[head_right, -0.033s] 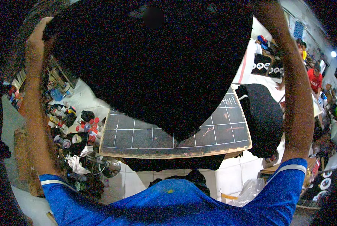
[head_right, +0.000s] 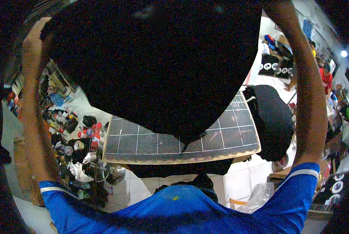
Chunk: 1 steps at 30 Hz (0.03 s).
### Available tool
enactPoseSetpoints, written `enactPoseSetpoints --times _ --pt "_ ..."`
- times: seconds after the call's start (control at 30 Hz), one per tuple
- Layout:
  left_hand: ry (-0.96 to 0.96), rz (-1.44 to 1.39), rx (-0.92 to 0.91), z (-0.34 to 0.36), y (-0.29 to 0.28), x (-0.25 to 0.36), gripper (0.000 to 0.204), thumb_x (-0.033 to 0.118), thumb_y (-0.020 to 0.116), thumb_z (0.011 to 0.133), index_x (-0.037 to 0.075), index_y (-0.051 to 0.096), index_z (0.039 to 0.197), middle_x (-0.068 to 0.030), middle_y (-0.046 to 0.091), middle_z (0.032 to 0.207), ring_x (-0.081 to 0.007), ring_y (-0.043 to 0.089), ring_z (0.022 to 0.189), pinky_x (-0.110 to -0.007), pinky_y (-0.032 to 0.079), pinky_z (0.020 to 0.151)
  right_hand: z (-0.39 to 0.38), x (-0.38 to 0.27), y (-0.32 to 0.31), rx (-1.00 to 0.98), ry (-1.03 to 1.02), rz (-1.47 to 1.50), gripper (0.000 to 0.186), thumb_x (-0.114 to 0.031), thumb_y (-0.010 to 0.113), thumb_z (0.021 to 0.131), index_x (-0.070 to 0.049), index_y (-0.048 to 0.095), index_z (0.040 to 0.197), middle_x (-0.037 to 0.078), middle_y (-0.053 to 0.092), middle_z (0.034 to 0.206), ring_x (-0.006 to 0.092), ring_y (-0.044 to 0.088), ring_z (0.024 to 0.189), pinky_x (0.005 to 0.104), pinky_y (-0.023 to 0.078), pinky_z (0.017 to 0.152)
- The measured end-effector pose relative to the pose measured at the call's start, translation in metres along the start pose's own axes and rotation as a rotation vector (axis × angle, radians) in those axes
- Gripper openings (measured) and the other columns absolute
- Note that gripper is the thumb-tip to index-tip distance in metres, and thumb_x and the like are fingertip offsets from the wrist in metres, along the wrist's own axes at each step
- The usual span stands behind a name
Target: The person cuts a piece of black fabric using shears on a gridded cutting board, then folds and aligns the fabric before cutting again. The person handles the fabric and shears throughout the process.
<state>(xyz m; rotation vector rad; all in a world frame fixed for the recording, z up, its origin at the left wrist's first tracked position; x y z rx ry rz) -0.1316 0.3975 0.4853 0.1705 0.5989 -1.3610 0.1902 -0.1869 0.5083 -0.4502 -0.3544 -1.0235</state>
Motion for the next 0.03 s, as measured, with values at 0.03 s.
enactPoseSetpoints --times 0.03 --pt "0.006 0.035 -0.010 0.0053 0.0074 -0.0201 0.032 0.018 0.069 0.101 0.009 0.069 0.131 -0.0172 0.074 0.128 -0.0383 0.072 0.120 -0.043 0.054 0.104 -0.0100 0.0171 0.0034 -0.014 0.005 -0.015 0.032 -0.033 0.065 0.099 -0.001 0.069 0.101 0.023 0.068 0.095 0.0421 0.066 0.091 0.0536 0.052 0.083"
Point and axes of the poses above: each hand's wrist, its own z-axis towards the middle knuckle, its own y-axis out of the palm, x = y × z, the point moved 2 cm from there along z, towards the middle knuckle
